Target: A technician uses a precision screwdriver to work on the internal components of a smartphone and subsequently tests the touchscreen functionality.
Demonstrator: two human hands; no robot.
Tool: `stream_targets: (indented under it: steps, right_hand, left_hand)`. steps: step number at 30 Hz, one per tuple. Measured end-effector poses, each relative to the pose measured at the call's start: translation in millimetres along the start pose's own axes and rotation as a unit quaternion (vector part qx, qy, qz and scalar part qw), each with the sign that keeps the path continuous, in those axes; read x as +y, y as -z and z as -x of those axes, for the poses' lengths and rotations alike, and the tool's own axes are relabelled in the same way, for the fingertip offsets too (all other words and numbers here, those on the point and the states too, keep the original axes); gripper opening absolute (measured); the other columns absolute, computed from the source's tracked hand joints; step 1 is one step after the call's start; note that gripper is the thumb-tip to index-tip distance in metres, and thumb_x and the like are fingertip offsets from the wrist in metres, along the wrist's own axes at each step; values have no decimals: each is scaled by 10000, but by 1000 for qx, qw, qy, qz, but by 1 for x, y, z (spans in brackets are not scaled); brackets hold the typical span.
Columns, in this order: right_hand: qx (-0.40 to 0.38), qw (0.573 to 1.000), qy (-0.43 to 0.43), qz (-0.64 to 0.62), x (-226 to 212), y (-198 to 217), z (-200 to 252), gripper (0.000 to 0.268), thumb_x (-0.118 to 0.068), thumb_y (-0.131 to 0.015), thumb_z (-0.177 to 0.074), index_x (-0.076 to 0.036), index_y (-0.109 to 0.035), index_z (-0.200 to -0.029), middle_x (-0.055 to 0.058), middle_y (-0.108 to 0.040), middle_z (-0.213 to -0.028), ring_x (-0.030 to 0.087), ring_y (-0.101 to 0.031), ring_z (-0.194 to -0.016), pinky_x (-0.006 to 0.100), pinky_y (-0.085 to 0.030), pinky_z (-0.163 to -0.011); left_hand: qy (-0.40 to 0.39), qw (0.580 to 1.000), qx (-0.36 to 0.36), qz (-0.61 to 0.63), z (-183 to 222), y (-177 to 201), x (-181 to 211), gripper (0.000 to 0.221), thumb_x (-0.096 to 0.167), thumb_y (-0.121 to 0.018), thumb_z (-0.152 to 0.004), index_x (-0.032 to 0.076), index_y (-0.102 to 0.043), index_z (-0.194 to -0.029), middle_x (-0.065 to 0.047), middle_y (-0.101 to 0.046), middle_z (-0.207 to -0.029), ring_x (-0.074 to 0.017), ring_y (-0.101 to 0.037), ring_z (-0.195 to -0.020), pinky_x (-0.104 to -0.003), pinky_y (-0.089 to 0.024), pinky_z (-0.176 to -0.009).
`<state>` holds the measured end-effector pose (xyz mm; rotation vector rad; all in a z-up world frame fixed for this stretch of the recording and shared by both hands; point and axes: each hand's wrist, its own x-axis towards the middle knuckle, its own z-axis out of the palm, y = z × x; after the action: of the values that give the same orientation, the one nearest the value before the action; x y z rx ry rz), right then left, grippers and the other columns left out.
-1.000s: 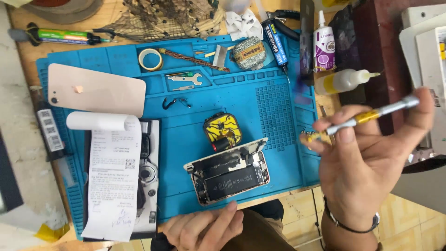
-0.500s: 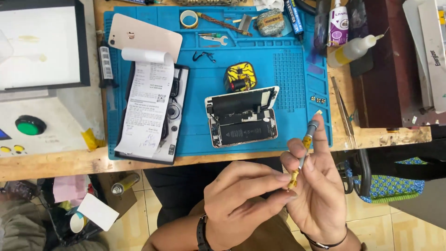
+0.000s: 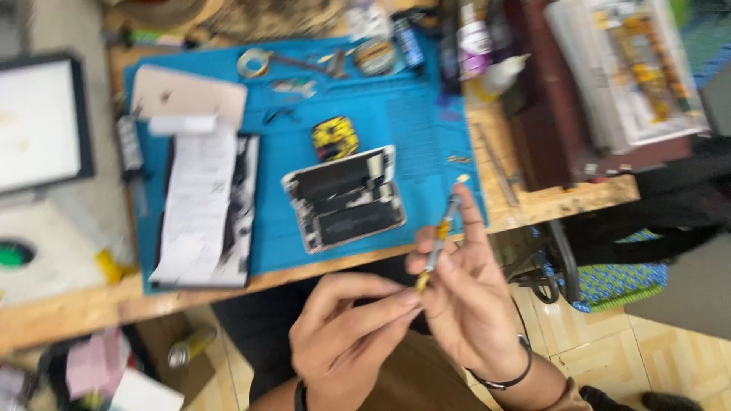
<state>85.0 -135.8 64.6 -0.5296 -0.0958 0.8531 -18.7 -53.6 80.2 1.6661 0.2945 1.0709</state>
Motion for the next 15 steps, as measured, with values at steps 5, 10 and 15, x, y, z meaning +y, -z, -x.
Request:
stream_targets:
  steps: [5, 10, 15]
  right_hand:
    - [27, 932, 208, 295, -78, -8, -20, 850, 40, -565, -848, -192, -53, -1484, 192, -590, -904, 244, -608, -768, 383, -538, -704]
    - [132, 606, 255, 742, -194, -1, -77, 404, 12, -592, -926, 60, -414, -1285, 112, -570, -848, 194, -608, -648, 305, -553, -550]
    - [102, 454, 80, 881, -211, 15, -124, 325, -215, -652, -860, -63, -619, -1146, 24, -680, -823, 218, -589, -727, 406, -425, -741]
  left_hand:
    - [43, 991, -13, -127, 12, 5, -15, 151, 64, -720, -713, 118, -702, -852, -49, -630, -869, -168, -703, -828, -234, -641, -746]
    - [64, 984, -11, -164, 19, -1, -40, 110, 83, -737, -693, 127, -695, -784, -29, -614, -816, -140, -667, -783, -233, -613, -735]
    - [90, 977, -11, -191, 14, -12, -38, 81, 98, -734, -702, 125, -698, -768, -30, -625, -785, -135, -671, -728, -222, -596, -695]
